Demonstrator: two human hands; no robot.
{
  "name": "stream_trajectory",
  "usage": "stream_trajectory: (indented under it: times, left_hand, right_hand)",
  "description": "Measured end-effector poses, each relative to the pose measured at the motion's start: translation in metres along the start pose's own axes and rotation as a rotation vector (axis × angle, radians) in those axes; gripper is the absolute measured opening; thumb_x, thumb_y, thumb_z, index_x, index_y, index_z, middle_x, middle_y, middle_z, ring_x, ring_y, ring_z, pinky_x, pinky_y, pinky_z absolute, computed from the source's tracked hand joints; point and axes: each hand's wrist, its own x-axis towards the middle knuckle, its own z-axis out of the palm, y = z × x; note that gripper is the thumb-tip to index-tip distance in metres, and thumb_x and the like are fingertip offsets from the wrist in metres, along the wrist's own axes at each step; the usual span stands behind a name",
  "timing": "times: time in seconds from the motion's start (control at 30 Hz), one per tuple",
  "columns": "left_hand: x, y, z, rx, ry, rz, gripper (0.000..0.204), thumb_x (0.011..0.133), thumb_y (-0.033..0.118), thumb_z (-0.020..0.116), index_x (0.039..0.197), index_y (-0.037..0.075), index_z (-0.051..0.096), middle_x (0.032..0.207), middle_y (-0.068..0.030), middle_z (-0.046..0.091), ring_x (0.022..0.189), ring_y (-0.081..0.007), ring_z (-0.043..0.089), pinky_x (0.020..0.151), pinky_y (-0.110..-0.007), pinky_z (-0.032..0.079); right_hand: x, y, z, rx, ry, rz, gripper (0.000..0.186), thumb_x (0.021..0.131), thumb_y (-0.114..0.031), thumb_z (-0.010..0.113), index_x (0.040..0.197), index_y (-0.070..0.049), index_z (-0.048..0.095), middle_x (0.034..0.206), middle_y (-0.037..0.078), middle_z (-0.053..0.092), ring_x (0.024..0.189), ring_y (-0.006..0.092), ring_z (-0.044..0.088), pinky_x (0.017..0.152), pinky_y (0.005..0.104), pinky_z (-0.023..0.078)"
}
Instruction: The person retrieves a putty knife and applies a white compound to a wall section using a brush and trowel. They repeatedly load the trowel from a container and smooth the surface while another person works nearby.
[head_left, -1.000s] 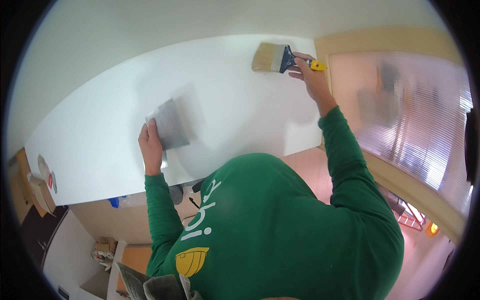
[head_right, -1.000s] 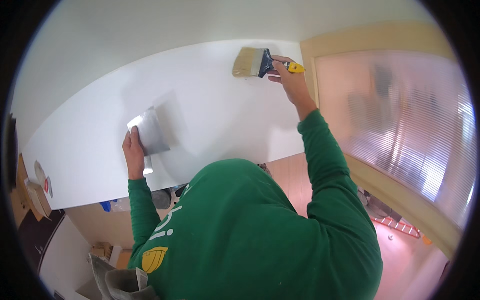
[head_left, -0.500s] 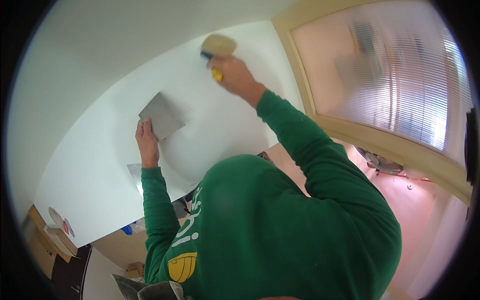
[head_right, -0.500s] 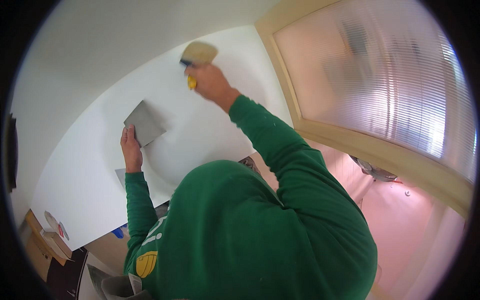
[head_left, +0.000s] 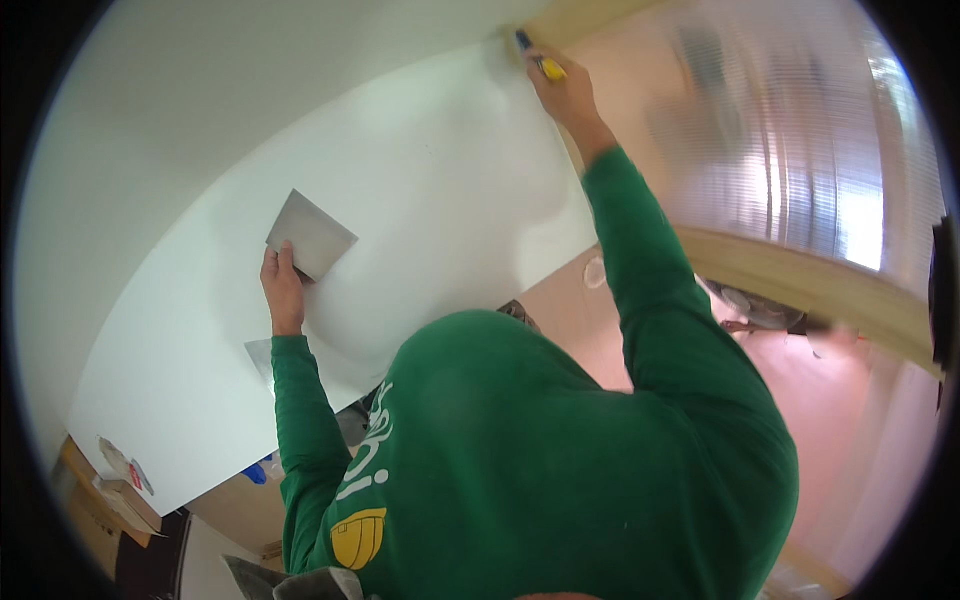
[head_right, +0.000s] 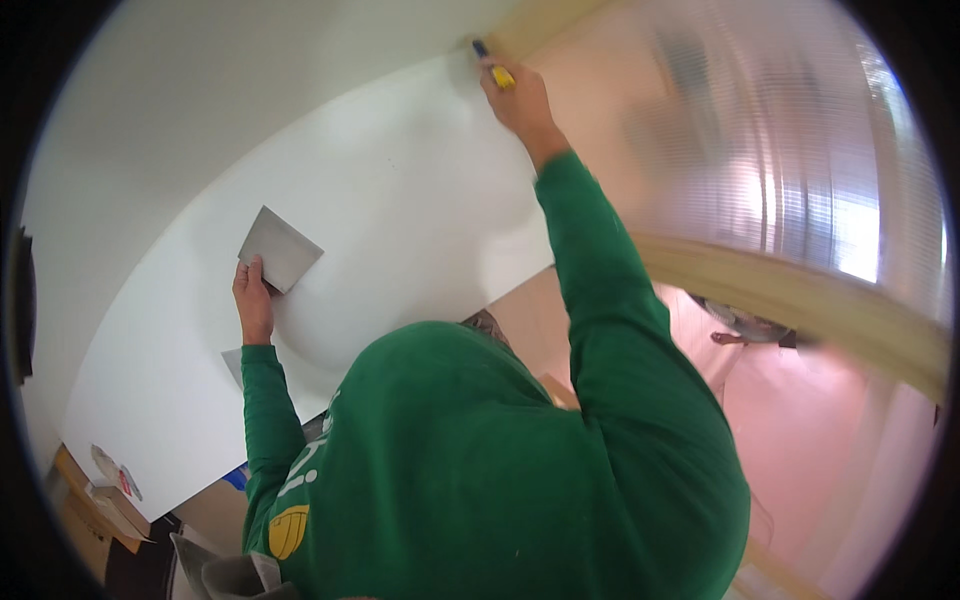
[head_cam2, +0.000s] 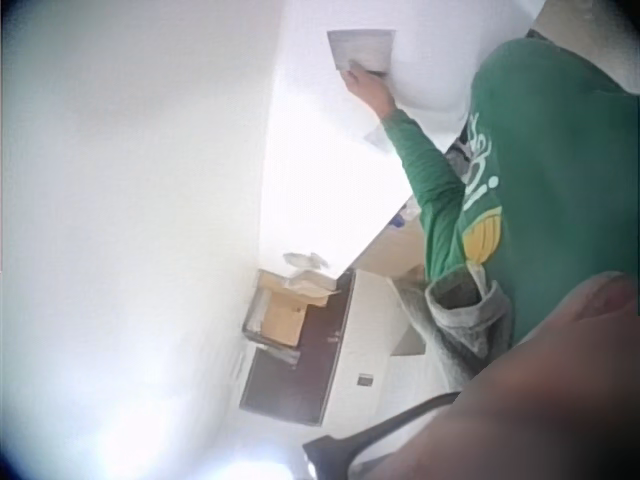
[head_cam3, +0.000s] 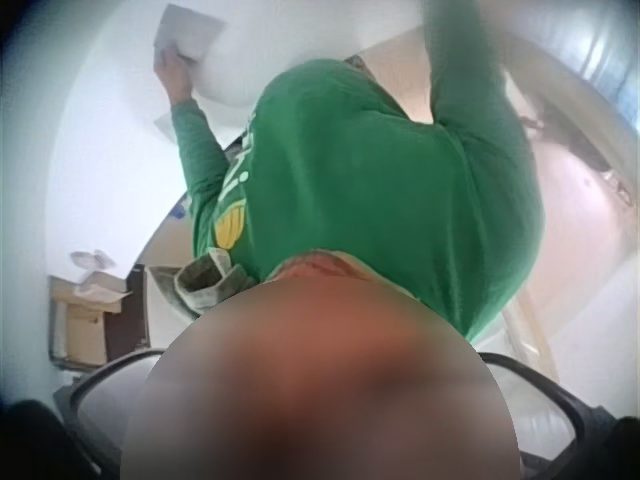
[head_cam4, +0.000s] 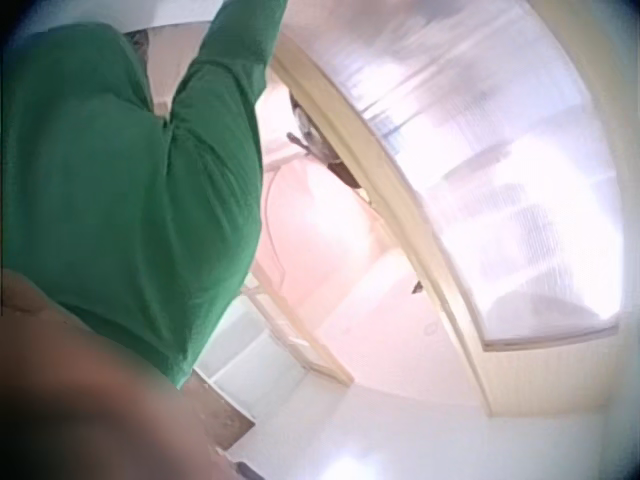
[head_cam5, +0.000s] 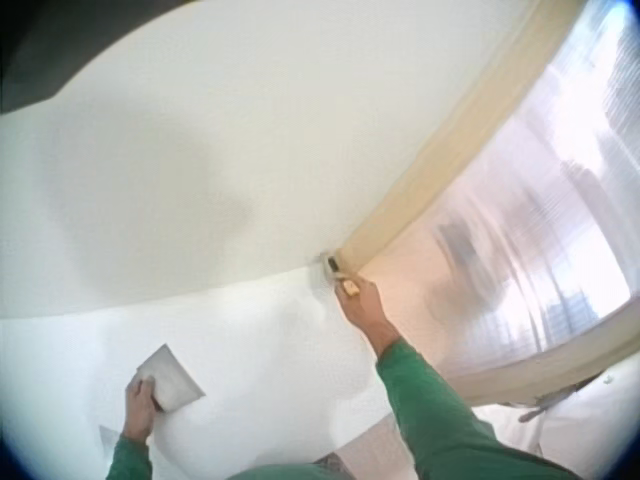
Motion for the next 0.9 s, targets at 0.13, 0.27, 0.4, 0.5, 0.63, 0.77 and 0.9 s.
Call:
stream_trajectory:
  times: [0.13,0.27,0.4,0.5,0.63,0.77,0.9]
  left_hand:
    - [0.012,-0.009,-0.009,0.064,-0.005,0.069,0.032,0.105,0.029,0.053,0.119,0.002,0.062,0.100,-0.0032,0.066,0.087,-0.0108,0.062,0.071,-0.030,0.054]
    - [0.004,0.005,-0.005,0.048,-0.013,0.038,0.034,0.106,0.028,0.050,0.121,0.000,0.061,0.105,-0.0052,0.067,0.090,-0.0128,0.061,0.076,-0.029,0.053]
    - [0.003,0.002,-0.003,0.057,-0.004,0.054,0.032,0.106,0.027,0.050,0.121,0.001,0.062,0.106,-0.0050,0.067,0.089,-0.0127,0.062,0.074,-0.030,0.054]
    - [0.000,-0.002,-0.002,0.033,0.042,0.088,0.031,0.106,0.027,0.051,0.118,0.001,0.062,0.104,-0.0045,0.067,0.088,-0.0121,0.062,0.072,-0.029,0.054]
    - [-0.004,0.002,-0.002,0.085,0.021,0.041,0.030,0.106,0.027,0.050,0.116,0.002,0.063,0.102,-0.0041,0.067,0.086,-0.0116,0.062,0.069,-0.028,0.053]
    - [0.013,-0.008,-0.012,0.113,-0.036,0.046,0.028,0.106,0.028,0.051,0.114,0.004,0.063,0.101,-0.0028,0.067,0.085,-0.0112,0.062,0.066,-0.027,0.051]
    - [0.013,0.001,-0.009,0.085,-0.070,0.025,0.027,0.106,0.028,0.051,0.113,0.005,0.062,0.100,-0.0012,0.067,0.084,-0.0107,0.062,0.065,-0.027,0.050]
  right_hand:
    - [0.011,0.019,0.028,-0.240,-0.033,-0.272,0.023,0.094,-0.029,0.064,0.110,-0.015,0.073,0.085,0.020,0.071,0.078,0.0383,0.068,0.072,0.0440,0.055]
    - [0.032,0.021,-0.006,-0.060,-0.058,-0.023,0.023,0.093,-0.029,0.067,0.110,-0.015,0.073,0.090,0.019,0.072,0.078,0.0355,0.068,0.073,0.0419,0.054]
    - [-0.047,0.072,-0.033,-0.213,-0.099,-0.159,0.022,0.092,-0.026,0.069,0.109,-0.013,0.073,0.085,0.015,0.071,0.072,0.0285,0.065,0.070,0.0367,0.054]
    - [-0.114,0.063,-0.063,-0.082,-0.192,0.088,0.020,0.090,-0.021,0.070,0.106,-0.010,0.073,0.083,0.015,0.071,0.071,0.0243,0.065,0.070,0.0349,0.053]
    - [-0.194,0.035,-0.097,-0.158,-0.026,0.217,0.017,0.088,-0.019,0.071,0.099,-0.007,0.072,0.083,0.017,0.071,0.071,0.0257,0.066,0.070,0.0361,0.054]
    - [-0.238,0.084,-0.037,-0.202,0.007,0.473,0.020,0.094,-0.017,0.066,0.107,-0.003,0.071,0.079,0.009,0.070,0.068,0.0166,0.065,0.063,0.0341,0.053]
    - [-0.182,-0.033,0.044,0.043,0.070,0.236,0.020,0.088,-0.020,0.070,0.101,-0.005,0.071,0.080,0.019,0.071,0.069,0.0314,0.070,0.067,0.0365,0.055]
